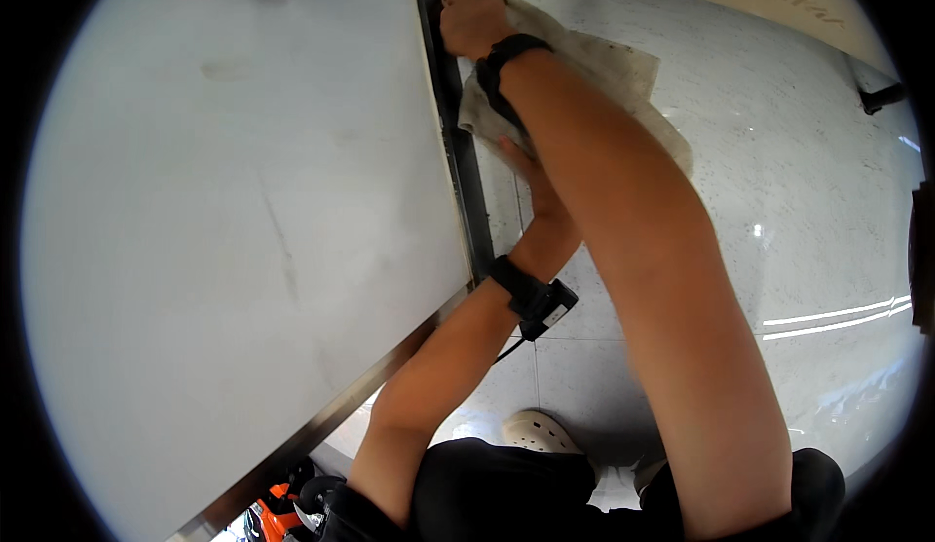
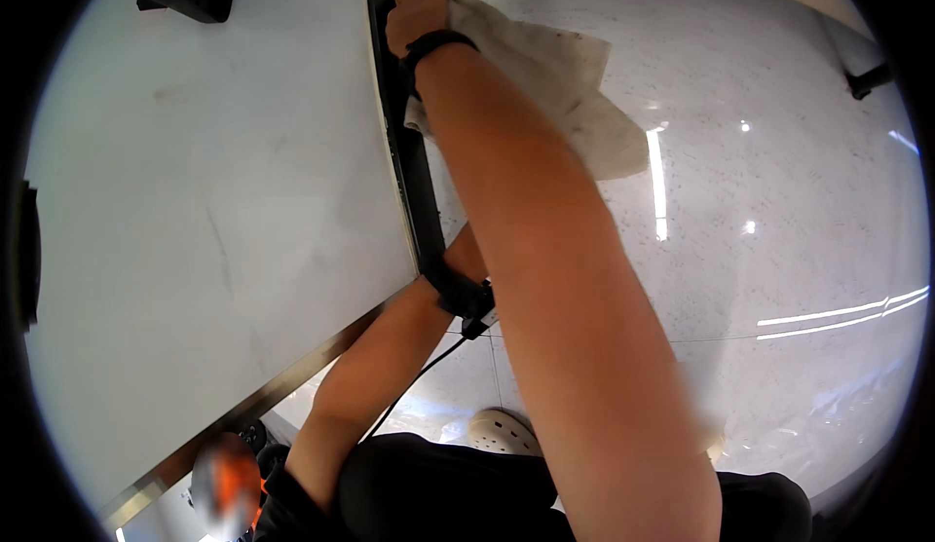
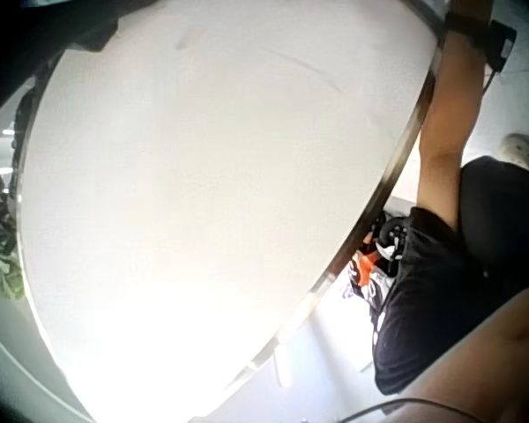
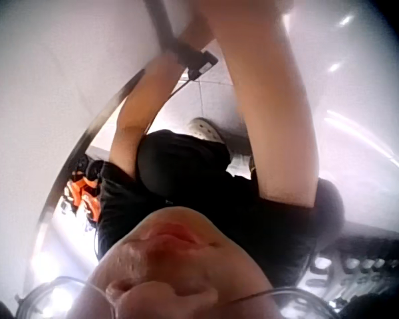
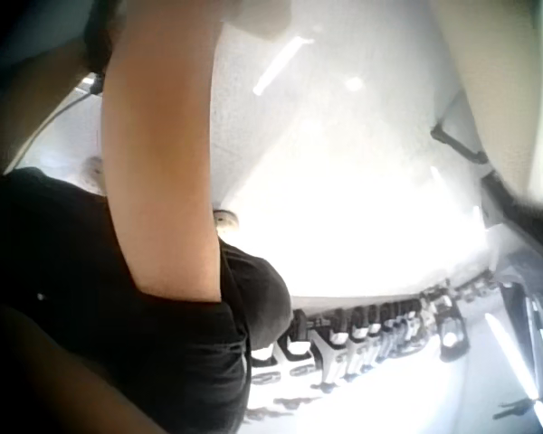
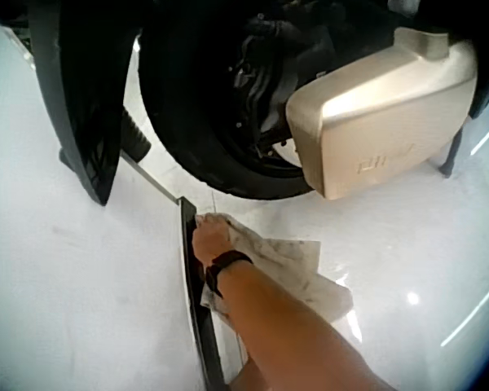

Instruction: The person kneels on a tiled floor and wipes the surface with a cloth, focusing on the area around a scooter's wheel and a small green stool. They move the stool to clean underneath it and continue wiping the floor and the scooter's lower body.

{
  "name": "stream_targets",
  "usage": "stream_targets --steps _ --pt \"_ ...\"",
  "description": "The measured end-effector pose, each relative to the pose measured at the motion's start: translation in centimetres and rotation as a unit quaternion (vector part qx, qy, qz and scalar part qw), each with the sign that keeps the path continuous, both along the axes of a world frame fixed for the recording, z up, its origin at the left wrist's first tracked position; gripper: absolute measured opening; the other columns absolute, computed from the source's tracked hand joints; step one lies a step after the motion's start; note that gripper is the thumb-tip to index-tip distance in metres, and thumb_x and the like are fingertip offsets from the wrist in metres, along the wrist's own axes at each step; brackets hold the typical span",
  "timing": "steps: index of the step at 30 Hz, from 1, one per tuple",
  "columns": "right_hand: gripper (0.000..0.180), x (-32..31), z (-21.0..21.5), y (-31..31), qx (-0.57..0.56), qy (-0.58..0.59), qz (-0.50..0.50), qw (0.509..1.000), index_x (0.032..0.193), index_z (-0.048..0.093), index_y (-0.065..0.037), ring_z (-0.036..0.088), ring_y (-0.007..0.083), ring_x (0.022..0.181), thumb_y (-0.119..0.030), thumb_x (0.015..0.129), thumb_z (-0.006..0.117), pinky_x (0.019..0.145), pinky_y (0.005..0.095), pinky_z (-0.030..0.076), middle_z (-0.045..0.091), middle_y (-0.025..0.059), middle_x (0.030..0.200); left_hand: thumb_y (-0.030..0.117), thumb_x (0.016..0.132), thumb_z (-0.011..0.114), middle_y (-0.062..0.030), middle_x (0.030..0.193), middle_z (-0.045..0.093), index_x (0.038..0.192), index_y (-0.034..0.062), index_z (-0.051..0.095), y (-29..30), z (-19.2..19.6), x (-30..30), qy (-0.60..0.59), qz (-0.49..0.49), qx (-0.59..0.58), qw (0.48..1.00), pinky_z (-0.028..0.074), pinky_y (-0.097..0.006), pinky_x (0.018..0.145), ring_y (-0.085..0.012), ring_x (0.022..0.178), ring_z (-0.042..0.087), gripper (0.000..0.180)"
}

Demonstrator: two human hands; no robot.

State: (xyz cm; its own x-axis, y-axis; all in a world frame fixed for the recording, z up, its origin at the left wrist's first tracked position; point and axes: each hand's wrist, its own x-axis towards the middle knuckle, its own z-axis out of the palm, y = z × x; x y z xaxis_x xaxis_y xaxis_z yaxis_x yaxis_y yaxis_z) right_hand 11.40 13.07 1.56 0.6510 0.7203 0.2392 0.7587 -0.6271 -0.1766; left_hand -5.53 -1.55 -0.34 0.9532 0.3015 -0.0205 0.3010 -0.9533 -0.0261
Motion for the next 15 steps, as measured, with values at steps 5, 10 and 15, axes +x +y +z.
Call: stream_targets --steps 5,10,15 --pt "0.028 3.1 -1.0 1.0 0.054 0.013 0.035 0.998 0.106 0.069 -0.011 0.062 0.0251 0.108 -0.021 0.081 0.064 0.089 0.0411 0.051 0.066 0.0062 0.119 0.049 0.089 0.055 -0.0275 0.154 0.020 0.149 -0.0011 0.026 0.3 1.9 0.9 0.038 0.002 -0.046 0.998 0.005 -0.080 0.102 -0.0605 0.138 0.005 0.083" --pt "0.026 1.4 1.2 -0.6 0.064 0.071 0.089 0.991 0.101 0.069 -0.005 0.069 0.0308 0.091 -0.018 0.079 0.064 0.077 0.0419 0.056 0.070 0.0141 0.099 0.048 0.092 0.051 -0.0249 0.156 0.018 0.150 0.0012 0.025 1.5 0.7 0.7 0.150 -0.032 -0.046 0.987 0.004 -0.079 0.103 -0.0556 0.141 0.006 0.080" --pt "0.014 -2.9 3.2 -3.5 0.123 0.130 0.082 0.980 0.081 0.072 -0.006 0.066 0.0314 0.093 -0.011 0.078 0.059 0.078 0.0434 0.054 0.069 0.0134 0.094 0.048 0.098 0.043 -0.0157 0.159 0.019 0.153 0.0093 0.021 3.4 -7.3 -0.5 0.011 -0.082 -0.084 0.993 0.008 -0.065 0.113 -0.0369 0.146 0.013 0.071"
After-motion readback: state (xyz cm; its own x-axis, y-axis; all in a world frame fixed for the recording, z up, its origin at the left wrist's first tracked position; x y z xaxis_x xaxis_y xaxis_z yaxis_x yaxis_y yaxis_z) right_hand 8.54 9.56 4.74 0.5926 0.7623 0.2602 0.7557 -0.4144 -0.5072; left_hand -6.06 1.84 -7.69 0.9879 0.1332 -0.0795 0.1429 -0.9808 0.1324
